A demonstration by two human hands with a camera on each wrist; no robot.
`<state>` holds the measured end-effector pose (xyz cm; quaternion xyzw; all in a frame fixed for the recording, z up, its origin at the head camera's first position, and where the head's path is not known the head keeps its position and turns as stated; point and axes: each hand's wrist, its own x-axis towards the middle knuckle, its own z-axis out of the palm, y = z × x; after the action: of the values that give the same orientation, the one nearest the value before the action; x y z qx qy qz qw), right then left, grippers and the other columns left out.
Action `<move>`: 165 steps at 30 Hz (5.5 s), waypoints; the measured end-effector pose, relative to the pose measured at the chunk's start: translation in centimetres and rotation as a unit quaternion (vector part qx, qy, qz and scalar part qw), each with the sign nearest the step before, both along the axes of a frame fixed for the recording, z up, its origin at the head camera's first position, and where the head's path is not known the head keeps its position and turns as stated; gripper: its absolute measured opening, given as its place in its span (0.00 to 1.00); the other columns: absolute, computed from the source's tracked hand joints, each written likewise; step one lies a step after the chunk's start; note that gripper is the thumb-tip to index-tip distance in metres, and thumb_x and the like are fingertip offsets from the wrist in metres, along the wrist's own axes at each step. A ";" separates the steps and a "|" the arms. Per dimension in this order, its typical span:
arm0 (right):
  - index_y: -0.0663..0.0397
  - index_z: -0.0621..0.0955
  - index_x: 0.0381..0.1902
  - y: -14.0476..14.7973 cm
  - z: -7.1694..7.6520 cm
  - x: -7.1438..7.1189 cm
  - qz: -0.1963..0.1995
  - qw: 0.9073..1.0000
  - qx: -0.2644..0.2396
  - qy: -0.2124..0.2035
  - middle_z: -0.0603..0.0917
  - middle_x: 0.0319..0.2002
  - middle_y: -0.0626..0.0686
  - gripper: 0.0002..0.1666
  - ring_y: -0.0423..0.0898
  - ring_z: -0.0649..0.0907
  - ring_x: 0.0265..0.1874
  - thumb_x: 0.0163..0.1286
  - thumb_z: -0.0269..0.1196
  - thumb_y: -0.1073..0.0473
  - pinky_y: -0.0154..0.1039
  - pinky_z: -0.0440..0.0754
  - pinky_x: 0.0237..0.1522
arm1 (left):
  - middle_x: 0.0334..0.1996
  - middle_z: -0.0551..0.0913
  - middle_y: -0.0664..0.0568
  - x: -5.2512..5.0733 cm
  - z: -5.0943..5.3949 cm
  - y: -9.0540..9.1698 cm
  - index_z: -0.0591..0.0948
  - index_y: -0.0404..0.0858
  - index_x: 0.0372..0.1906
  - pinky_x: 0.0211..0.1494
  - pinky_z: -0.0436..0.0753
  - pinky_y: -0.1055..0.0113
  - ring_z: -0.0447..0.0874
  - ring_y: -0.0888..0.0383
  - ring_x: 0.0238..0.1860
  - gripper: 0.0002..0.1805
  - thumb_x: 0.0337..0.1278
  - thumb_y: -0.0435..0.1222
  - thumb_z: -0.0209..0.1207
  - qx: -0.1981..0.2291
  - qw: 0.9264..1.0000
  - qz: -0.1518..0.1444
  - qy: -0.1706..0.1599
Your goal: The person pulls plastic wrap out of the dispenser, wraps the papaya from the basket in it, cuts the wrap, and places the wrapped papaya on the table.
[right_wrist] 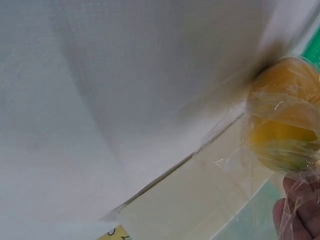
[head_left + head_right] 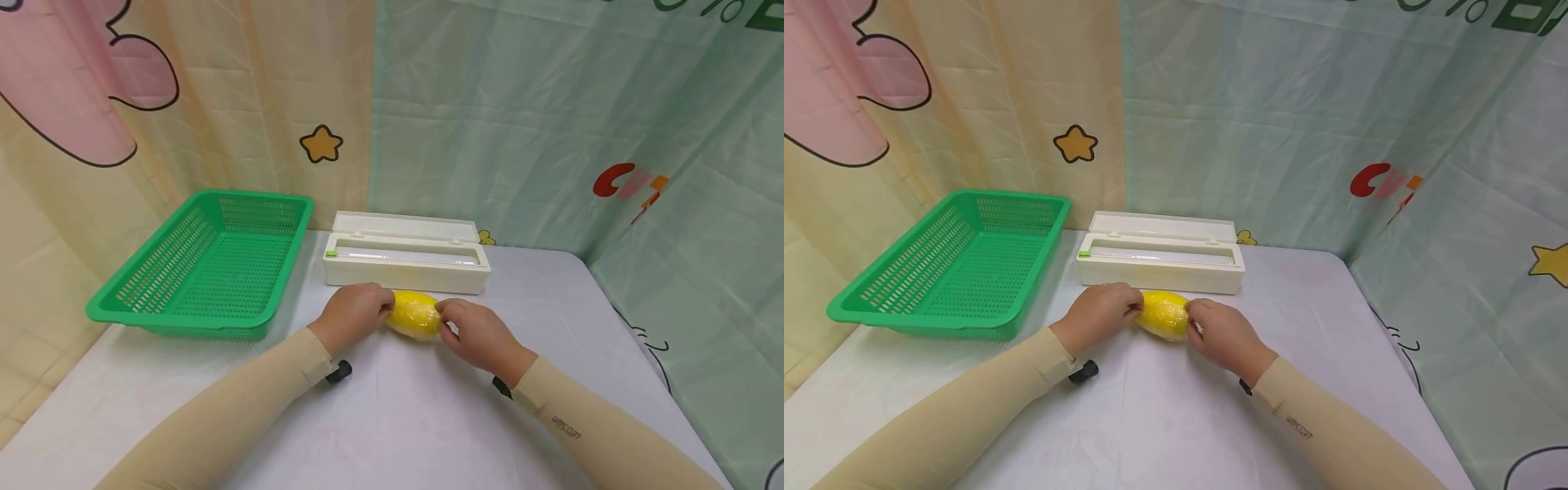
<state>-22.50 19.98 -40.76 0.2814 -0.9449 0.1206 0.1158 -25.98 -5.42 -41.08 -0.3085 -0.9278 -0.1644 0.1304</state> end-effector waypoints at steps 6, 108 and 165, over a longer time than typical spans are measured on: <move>0.55 0.83 0.54 -0.4 -0.1 -0.4 -0.049 0.997 -0.027 -0.046 0.89 0.49 0.52 0.18 0.50 0.88 0.46 0.72 0.71 0.54 0.48 0.88 0.55 | 0.29 0.85 0.58 0.0 0.0 0.2 0.86 0.48 0.33 0.35 0.81 0.66 0.77 0.62 0.29 0.07 0.64 0.32 0.69 -0.005 1.000 0.005 0.004; 0.56 0.82 0.65 1.0 0.2 -2.0 -0.053 0.971 -0.123 -0.199 0.86 0.60 0.55 0.27 0.53 0.87 0.54 0.70 0.72 0.58 0.55 0.84 0.62 | 0.56 0.84 0.52 -1.7 -0.9 -0.8 0.86 0.42 0.56 0.66 0.82 0.54 0.82 0.51 0.57 0.14 0.69 0.36 0.68 0.165 0.959 0.043 -0.226; 0.44 0.63 0.83 0.4 -1.0 -0.5 0.007 0.933 -0.184 -0.310 0.79 0.66 0.57 0.50 0.43 0.89 0.46 0.69 0.74 0.52 0.41 0.90 0.50 | 0.55 0.84 0.48 1.4 -1.6 0.7 0.63 0.59 0.82 0.53 0.83 0.58 0.84 0.55 0.47 0.42 0.67 0.50 0.67 0.208 0.908 0.038 -0.361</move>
<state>-23.04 20.37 -41.72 0.2105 -0.8932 0.3741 -0.1340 -24.55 -4.73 -42.63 -0.1587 -0.8672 -0.4489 -0.1457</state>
